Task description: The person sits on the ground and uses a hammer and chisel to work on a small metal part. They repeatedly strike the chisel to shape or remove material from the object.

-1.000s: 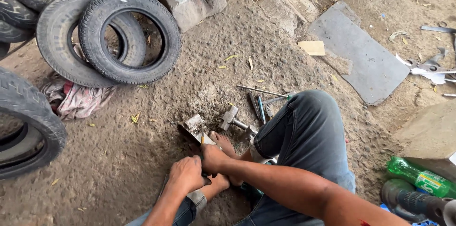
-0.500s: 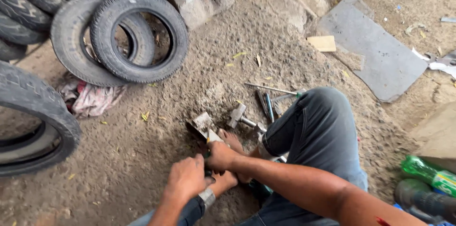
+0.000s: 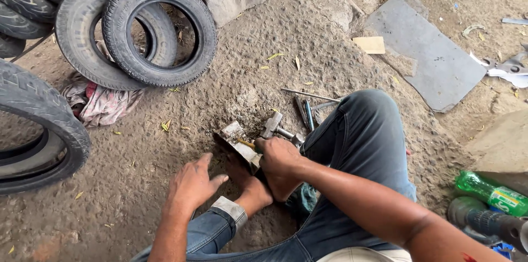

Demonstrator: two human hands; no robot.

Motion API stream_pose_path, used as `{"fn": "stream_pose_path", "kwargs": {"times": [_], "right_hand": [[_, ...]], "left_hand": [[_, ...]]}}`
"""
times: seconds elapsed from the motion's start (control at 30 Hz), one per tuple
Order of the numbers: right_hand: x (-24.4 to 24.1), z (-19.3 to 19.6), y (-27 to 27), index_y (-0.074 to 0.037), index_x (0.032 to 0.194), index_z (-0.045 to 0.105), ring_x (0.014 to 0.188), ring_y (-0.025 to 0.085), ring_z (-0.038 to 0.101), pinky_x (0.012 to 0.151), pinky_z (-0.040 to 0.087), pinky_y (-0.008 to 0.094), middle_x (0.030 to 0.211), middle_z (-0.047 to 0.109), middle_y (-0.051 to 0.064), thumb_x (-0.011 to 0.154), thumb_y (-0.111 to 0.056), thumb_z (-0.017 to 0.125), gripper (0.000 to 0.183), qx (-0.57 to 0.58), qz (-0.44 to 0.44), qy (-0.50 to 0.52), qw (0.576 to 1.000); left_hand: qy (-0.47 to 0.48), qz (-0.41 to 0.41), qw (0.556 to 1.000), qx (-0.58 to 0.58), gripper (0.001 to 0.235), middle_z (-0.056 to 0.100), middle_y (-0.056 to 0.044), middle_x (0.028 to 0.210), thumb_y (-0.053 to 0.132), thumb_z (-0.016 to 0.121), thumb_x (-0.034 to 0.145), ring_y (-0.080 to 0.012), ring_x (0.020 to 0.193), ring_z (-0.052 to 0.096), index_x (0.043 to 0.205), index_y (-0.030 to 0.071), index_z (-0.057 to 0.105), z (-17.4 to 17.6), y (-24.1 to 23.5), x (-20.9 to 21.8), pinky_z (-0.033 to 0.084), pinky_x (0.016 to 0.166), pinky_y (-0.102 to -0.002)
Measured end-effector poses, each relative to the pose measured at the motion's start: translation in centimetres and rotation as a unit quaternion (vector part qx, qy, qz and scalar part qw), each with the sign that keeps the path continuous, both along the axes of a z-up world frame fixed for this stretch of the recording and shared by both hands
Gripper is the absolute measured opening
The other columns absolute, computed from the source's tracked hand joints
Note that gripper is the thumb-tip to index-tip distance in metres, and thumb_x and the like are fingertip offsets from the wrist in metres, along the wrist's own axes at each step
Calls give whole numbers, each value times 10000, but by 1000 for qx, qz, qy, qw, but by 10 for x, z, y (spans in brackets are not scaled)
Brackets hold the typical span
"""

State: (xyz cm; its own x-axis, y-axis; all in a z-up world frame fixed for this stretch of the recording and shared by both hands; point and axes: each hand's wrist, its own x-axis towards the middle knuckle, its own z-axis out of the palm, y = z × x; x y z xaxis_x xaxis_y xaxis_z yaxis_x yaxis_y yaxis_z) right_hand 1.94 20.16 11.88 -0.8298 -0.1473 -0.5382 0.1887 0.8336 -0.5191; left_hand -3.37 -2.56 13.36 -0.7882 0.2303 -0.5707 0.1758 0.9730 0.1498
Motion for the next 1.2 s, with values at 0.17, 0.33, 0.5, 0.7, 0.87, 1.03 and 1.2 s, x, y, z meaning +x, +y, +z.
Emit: {"fn": "stream_pose_path", "kwargs": {"times": [0.17,0.33,0.5,0.7,0.87,1.03,1.2], "right_hand": [[-7,-54,-24,11,1144,605,873,366,700,819,570,463,948,694,227,836,-122,579,336,-34,-25,31,999],[-8,-84,-22,76,1338,506,973,372,706,872,581,435,1088,679,267,770,-103,618,606,35,112,26,993],[11,-57,-10,158,1421,364,1286,479,531,989,500,404,1538,262,436,461,-98,844,1104,62,216,107,968],[17,-37,-13,41,1376,564,1175,350,667,1018,546,366,1652,217,321,616,-79,764,796,83,199,-39,976],[33,-65,-15,-77,1345,609,1007,337,712,831,576,414,1275,583,253,611,-14,733,747,40,133,20,990],[38,-80,-3,-104,1134,720,797,346,742,718,599,438,843,734,176,802,-268,668,373,53,48,80,994],[19,-98,21,-65,1089,744,764,430,696,648,571,525,879,727,245,796,-521,706,543,11,-25,219,975]], "left_hand": [[2,-16,1000,4,778,664,-164,1331,469,792,822,-327,1254,636,1459,124,510,-12,-5,4,506,1083,-451],[-7,-19,1000,-5,786,663,-154,1330,491,776,835,-316,1268,625,1476,138,488,-9,0,0,491,1096,-452],[-4,-23,1000,-12,817,643,-137,1356,516,782,826,-301,1275,615,1480,139,469,-11,1,-2,465,1107,-465],[-19,17,1000,-16,807,665,-120,1370,519,775,833,-288,1305,618,1502,170,490,-22,-4,-10,481,1131,-452],[-18,38,999,-12,848,638,-120,1396,540,773,829,-281,1320,596,1527,179,455,-24,-12,-17,438,1159,-459],[-8,25,1000,17,867,575,-153,1469,535,770,826,-336,1376,544,1530,148,444,-31,-14,-18,423,1169,-479],[19,8,995,99,950,398,-242,1565,579,735,849,-421,1439,388,1548,51,369,-88,-40,-24,344,1166,-511]]}}
